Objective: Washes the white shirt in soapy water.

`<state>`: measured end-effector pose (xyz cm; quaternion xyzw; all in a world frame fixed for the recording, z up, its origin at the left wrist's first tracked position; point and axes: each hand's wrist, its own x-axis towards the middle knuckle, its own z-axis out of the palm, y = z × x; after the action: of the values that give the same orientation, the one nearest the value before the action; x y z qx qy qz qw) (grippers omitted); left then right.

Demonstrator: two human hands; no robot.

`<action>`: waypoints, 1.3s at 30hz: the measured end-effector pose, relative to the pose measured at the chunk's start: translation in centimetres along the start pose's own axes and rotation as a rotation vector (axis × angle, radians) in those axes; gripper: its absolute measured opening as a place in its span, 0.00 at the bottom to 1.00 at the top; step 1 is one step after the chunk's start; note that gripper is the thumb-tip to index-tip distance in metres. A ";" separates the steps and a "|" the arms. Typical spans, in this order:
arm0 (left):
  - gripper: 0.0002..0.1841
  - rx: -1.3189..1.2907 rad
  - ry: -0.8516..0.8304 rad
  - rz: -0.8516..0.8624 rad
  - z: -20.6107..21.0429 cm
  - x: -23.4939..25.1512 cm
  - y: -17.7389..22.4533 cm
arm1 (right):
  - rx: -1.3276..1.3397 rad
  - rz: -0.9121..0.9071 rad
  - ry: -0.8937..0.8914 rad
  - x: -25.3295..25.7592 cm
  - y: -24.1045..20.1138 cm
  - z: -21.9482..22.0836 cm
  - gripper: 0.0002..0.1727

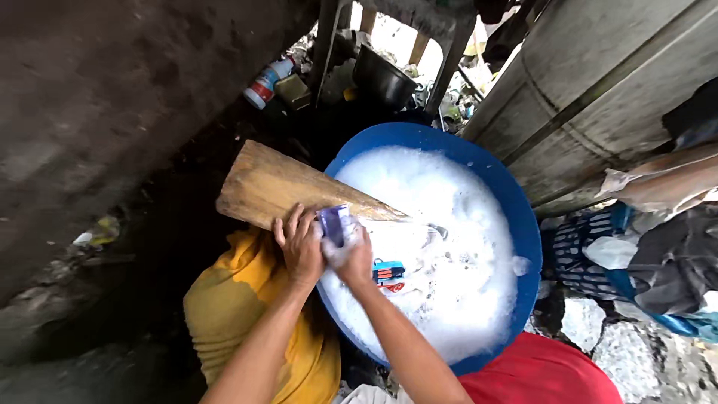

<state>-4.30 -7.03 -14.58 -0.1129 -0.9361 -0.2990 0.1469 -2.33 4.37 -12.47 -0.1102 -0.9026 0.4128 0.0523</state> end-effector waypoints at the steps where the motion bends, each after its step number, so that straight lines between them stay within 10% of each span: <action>1: 0.10 -0.008 -0.019 -0.001 -0.1 0.0 -0.1 | -0.023 -0.001 -0.009 0.1 1.3 -0.6 0.35; 7: 0.11 -0.027 -0.022 -0.043 0.3 0.5 0.3 | -0.234 0.612 0.137 2.5 10.8 -8.4 0.35; 13: 0.09 -0.013 0.001 0.016 0.2 0.0 -0.3 | -0.041 -0.001 0.021 -0.1 0.8 -0.2 0.33; 19: 0.12 -0.029 -0.024 -0.025 0.6 0.4 0.1 | -0.230 0.599 0.170 2.3 11.5 -8.4 0.34; 25: 0.09 -0.009 -0.013 0.014 0.2 0.1 -0.2 | -0.078 0.057 -0.021 0.8 -0.2 -0.5 0.34; 31: 0.13 -0.023 0.003 -0.016 0.8 0.3 -0.1 | -0.224 0.622 0.143 3.9 10.8 -8.4 0.34; 36: 0.13 -0.001 -0.003 -0.002 0.4 0.1 -0.1 | -0.086 0.120 0.015 2.1 0.9 -1.2 0.30; 39: 0.13 0.009 -0.026 0.016 0.4 0.0 -0.3 | -0.115 0.109 0.046 3.8 3.7 -2.9 0.31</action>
<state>-4.41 -7.02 -15.01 -0.1238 -0.9384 -0.2919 0.1375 -4.85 9.82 -13.36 -0.1716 -0.9160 0.3601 0.0440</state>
